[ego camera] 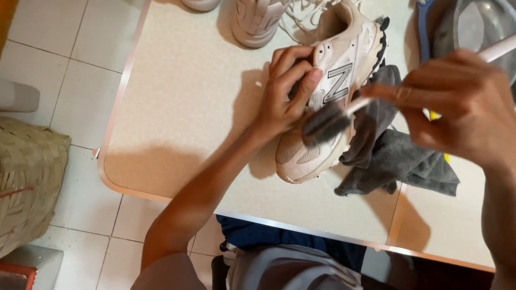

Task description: The person cleans a beige New Balance sneaker on a table. They first wipe the shoe with a grey cloth, then apply a white cleaning liquid from a bottle onto a brush and scrub the shoe's upper and side panels.

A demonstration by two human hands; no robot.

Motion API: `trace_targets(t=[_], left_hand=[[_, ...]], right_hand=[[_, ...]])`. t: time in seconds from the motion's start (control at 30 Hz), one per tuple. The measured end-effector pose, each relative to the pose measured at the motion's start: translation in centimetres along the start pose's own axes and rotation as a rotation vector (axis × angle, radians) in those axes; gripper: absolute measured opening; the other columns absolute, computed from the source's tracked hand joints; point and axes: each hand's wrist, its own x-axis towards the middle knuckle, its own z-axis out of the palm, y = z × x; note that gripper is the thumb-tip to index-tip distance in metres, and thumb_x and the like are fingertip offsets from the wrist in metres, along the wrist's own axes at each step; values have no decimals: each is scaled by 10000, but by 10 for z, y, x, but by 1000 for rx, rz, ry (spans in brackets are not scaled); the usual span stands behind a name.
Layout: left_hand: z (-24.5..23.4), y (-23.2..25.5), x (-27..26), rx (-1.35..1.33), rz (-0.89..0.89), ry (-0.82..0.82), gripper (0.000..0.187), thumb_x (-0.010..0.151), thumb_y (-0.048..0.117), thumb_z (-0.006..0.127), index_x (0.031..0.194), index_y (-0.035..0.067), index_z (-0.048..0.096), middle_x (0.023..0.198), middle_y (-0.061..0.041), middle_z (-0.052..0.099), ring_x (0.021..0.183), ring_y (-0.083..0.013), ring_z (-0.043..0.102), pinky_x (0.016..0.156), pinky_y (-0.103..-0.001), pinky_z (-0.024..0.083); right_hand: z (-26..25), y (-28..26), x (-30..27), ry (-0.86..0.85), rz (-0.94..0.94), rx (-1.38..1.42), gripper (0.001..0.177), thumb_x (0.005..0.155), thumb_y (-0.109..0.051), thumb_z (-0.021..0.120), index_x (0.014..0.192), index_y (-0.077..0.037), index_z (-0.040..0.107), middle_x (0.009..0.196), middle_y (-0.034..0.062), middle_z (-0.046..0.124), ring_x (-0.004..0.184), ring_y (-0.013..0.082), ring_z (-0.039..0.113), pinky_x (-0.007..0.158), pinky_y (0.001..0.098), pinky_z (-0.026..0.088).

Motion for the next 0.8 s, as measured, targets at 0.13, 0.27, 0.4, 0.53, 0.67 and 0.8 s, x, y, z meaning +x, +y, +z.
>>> trace_targets(t=[0.13,0.27,0.4,0.53,0.67,0.8], left_hand=[[-4,8,6,21,10,22,374,1081,295,425,908,21,612,1134,-76,602,1077,-250,496,972,-377,390],[-1,6,2,-2,30,-4,360,1081,264,443,940,-8,632,1164,-97,592,1118,-264,493,1013,-385,404],[-2,0,2,31,25,7,384,1074,308,445,947,14,657,1150,-81,606,1104,-241,502,980,-375,404],[-2,6,2,-15,20,-15,359,1083,270,447,950,-2,638,1172,-85,593,1128,-249,495,1018,-372,393],[-1,6,2,-4,39,-4,333,1077,245,457,944,-9,626,1144,-96,586,1099,-258,492,992,-376,397],[-1,8,2,-10,23,-26,329,1079,243,456,940,-7,618,1181,-99,589,1132,-261,498,1020,-386,398]], right_hand=[[-7,-1,6,24,-44,-56,525,940,135,659,1340,-189,762,718,16,686,608,131,614,617,340,426],[6,24,-9,48,-26,-93,611,945,219,674,1381,-201,755,725,16,689,618,116,576,696,353,431],[-1,19,3,-6,-15,153,493,861,150,694,1237,-159,768,776,25,706,703,163,651,796,391,454],[8,28,0,37,-26,140,483,932,197,681,1274,-132,770,761,50,683,671,189,568,786,404,420],[5,33,9,-29,-84,218,547,898,144,603,1324,-183,701,734,20,659,613,157,531,744,383,357],[4,35,8,-95,-8,357,579,818,137,545,1265,-179,732,827,-8,667,720,174,556,896,386,378]])
